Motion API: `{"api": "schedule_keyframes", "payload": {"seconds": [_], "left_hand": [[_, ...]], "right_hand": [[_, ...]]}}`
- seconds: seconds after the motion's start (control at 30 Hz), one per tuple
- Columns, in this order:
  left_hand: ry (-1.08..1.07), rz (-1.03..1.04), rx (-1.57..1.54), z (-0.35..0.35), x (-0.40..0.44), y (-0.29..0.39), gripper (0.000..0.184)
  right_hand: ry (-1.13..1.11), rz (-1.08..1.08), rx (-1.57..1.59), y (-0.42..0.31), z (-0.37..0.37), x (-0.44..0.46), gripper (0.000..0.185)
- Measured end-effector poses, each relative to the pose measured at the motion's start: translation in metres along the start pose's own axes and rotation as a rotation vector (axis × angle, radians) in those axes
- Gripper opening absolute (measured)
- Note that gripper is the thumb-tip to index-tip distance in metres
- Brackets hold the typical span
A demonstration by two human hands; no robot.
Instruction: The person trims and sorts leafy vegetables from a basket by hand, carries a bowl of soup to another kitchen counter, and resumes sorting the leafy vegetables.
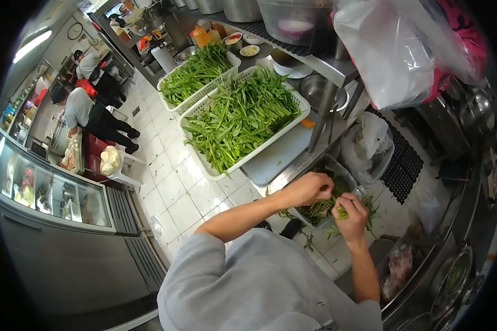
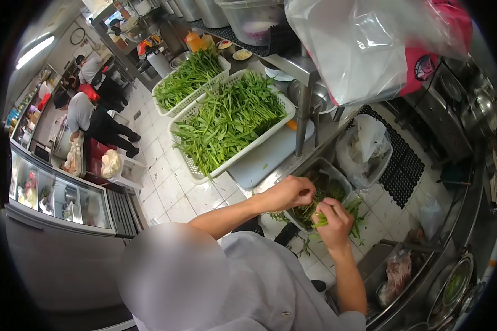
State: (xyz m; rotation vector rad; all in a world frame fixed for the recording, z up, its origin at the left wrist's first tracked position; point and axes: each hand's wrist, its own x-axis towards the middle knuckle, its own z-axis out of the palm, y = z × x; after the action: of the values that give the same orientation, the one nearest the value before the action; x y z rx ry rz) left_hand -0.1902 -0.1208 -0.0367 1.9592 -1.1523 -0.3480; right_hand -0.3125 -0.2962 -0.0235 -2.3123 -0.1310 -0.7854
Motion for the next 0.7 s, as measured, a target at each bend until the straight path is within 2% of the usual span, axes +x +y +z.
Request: {"api": "schedule_keyframes", "payload": {"seconds": [0.03,0.07,0.13,0.17,0.2,0.27,0.3,0.33,0.37,0.43,0.53,0.63,0.7], "left_hand": [[0.044,0.030,0.051,-0.006,0.004,0.001,0.027],[0.157,0.067,0.194,-0.013,0.000,0.001,0.027],[0.257,-0.061,0.264,-0.043,-0.003,0.004,0.024],[0.292,-0.049,0.364,-0.068,-0.006,-0.006,0.024],[0.325,-0.038,0.463,-0.096,-0.009,-0.018,0.024],[0.452,-0.145,0.607,-0.149,-0.013,-0.028,0.023],[0.452,-0.259,0.680,-0.168,-0.012,-0.058,0.030],[0.405,-0.312,0.870,-0.187,-0.015,-0.089,0.035],[0.349,-0.379,0.976,-0.197,-0.020,-0.106,0.037],[0.252,-0.424,1.113,-0.211,-0.024,-0.140,0.038],[0.216,-0.380,1.206,-0.232,-0.026,-0.158,0.031],[0.550,-0.278,0.982,-0.258,-0.028,-0.140,0.024],[0.632,-0.272,0.609,-0.269,-0.028,-0.102,0.020]], "right_hand": [[0.075,0.030,0.020,0.007,-0.002,-0.001,0.015],[0.025,0.249,0.084,0.018,-0.008,-0.010,0.013],[0.175,0.447,0.176,0.036,-0.015,-0.024,0.014],[0.250,0.548,0.223,0.043,-0.018,-0.030,0.015],[0.283,0.530,0.220,0.049,-0.022,-0.034,0.017],[0.307,0.748,0.271,0.065,-0.032,-0.052,0.018],[0.319,0.855,0.298,0.068,-0.034,-0.056,0.020],[0.295,0.875,0.372,0.059,-0.041,-0.052,0.025],[0.281,0.807,0.358,0.059,-0.041,-0.052,0.026],[0.260,0.662,0.328,0.062,-0.039,-0.050,0.027],[0.309,0.562,0.437,0.053,-0.036,-0.039,0.025],[0.333,0.496,0.528,0.060,-0.035,-0.042,0.024],[0.327,0.520,0.505,0.045,-0.038,-0.034,0.023]]}}
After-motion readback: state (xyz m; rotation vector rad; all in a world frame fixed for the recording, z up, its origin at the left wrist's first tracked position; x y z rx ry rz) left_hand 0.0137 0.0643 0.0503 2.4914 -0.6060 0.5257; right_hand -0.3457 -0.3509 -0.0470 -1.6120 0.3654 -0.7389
